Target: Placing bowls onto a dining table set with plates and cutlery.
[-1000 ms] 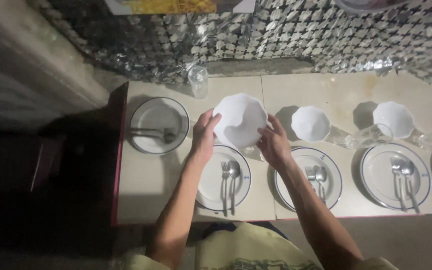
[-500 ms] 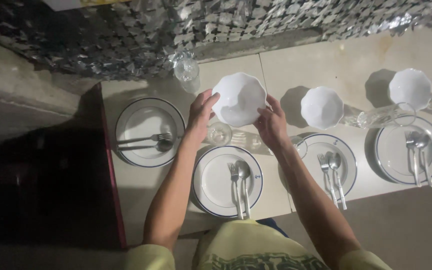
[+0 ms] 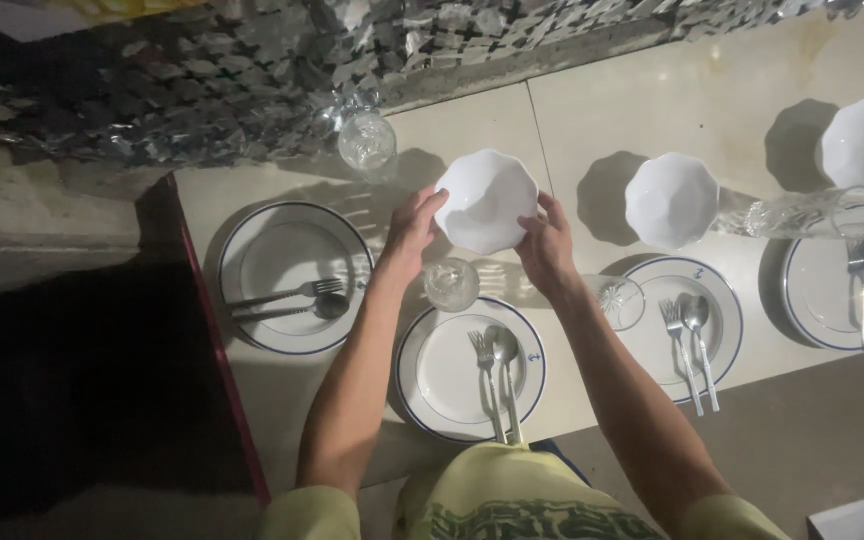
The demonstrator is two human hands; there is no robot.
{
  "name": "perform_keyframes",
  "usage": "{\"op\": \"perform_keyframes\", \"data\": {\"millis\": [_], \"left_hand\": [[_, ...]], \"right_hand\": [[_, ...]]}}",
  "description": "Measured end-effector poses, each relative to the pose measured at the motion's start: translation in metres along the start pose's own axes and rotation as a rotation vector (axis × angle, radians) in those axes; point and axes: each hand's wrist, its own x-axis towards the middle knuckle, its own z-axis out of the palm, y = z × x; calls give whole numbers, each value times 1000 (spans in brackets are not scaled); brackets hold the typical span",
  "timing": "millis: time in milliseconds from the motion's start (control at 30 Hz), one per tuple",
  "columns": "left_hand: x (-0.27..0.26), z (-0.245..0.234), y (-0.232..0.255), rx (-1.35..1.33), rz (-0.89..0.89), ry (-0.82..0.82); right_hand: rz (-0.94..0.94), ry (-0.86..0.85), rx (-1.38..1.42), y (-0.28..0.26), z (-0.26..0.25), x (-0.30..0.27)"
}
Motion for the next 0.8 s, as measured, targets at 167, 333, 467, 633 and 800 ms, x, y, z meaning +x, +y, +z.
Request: {"op": "perform_keyframes", "data": {"millis": [167,333,467,633,800], "left_hand": [[4,-5,-19,72,-52,-9],[3,-5,-28,121,-75,-23],[3,-5,-32,183,-62,-28],[-3,-3,-29,270,-37,-32],[10,-13,-42,209,57,-127]], "right_hand": [[27,40,-12,10,-16,-4],[76,92,-60,13,-19,-8],[76,81,-52,18,-26,-5],[99,82,-43,15,-27,-9],[127,74,-138,26,-42,3]]}}
